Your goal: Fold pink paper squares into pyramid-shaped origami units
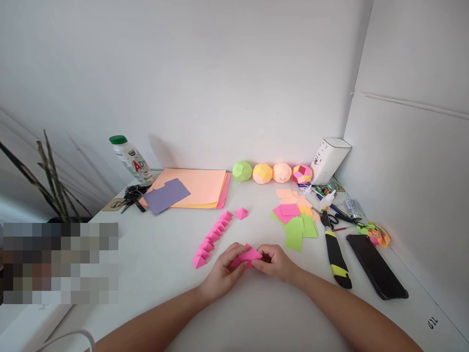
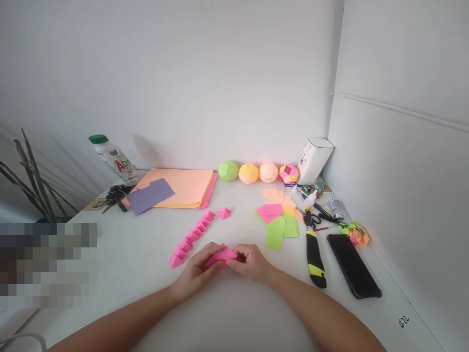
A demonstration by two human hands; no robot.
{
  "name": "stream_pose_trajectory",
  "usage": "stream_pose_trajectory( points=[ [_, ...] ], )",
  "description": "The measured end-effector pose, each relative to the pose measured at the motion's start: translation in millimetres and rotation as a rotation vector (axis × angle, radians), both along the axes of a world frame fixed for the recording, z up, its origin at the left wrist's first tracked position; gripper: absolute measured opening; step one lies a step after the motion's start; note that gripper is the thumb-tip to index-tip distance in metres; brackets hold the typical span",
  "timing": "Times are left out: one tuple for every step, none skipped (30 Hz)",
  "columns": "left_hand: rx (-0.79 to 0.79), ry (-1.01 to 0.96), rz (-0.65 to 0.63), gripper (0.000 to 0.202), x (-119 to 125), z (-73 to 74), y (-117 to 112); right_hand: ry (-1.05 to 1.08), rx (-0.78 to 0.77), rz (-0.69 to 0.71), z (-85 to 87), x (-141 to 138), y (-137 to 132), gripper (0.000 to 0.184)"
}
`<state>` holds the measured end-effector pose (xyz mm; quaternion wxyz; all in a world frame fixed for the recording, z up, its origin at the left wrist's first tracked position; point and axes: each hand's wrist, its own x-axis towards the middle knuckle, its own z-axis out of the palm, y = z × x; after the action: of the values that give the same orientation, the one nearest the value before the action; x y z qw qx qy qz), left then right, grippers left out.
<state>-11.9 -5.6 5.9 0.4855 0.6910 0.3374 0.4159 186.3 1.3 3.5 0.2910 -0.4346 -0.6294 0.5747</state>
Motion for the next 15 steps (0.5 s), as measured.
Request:
stream_pose_trajectory(
  points=[
    [0.001, -0.005, -0.002, 0.029, -0.1, -0.9, 0.2, 0.003, 0.002, -0.008, -0.2, -0.2, -0.3, 0.023],
    [-0.007, -0.011, -0.001, 0.030, -0.1, -1.7, 0.3, 0.006, 0.007, -0.019, -0.3, -0.3, -0.7, 0.024],
    [-0.021, -0.014, 0.001, 0.031, 0.0, -2.2, 0.3, 0.010, 0.014, -0.032, -0.5, -0.5, -1.0, 0.024],
    [-0.038, -0.016, 0.005, 0.031, 0.1, -2.6, 0.3, 0.016, 0.023, -0.046, -0.7, -0.7, -1.4, 0.024],
    [-0.058, -0.018, 0.011, 0.031, 0.3, -2.8, 0.3, 0.027, 0.033, -0.058, -0.8, -0.8, -1.8, 0.025],
    [-0.077, -0.021, 0.016, 0.031, 0.6, -2.8, 0.2, 0.041, 0.042, -0.066, -0.9, -0.9, -2.2, 0.025],
    [-0.094, -0.024, 0.023, 0.030, 0.9, -2.9, 0.1, 0.057, 0.051, -0.072, -0.9, -1.0, -2.5, 0.025],
    [-0.110, -0.027, 0.029, 0.030, 1.3, -2.9, -0.1, 0.073, 0.060, -0.075, -0.8, -1.2, -2.9, 0.024],
    [-0.122, -0.028, 0.035, 0.029, 1.6, -3.0, -0.2, 0.085, 0.071, -0.079, -0.4, -1.3, -3.3, 0.023],
    [-0.132, -0.029, 0.040, 0.028, 1.9, -3.2, -0.3, 0.094, 0.083, -0.082, 0.2, -1.4, -3.6, 0.023],
    [-0.142, -0.026, 0.047, 0.027, 2.1, -3.5, -0.3, 0.097, 0.096, -0.085, 0.9, -1.5, -3.9, 0.023],
    [-0.151, -0.020, 0.055, 0.027, 2.2, -3.8, -0.3, 0.098, 0.109, -0.086, 1.8, -1.5, -4.2, 0.023],
    [-0.160, -0.011, 0.064, 0.026, 2.2, -4.0, -0.3, 0.098, 0.120, -0.087, 2.6, -1.6, -4.3, 0.024],
    [-0.166, -0.001, 0.072, 0.026, 2.1, -4.2, -0.2, 0.097, 0.130, -0.089, 3.5, -1.6, -4.5, 0.024],
    [-0.170, 0.012, 0.077, 0.025, 2.0, -4.2, 0.0, 0.098, 0.138, -0.090, 4.1, -1.5, -4.5, 0.024]
  ],
)
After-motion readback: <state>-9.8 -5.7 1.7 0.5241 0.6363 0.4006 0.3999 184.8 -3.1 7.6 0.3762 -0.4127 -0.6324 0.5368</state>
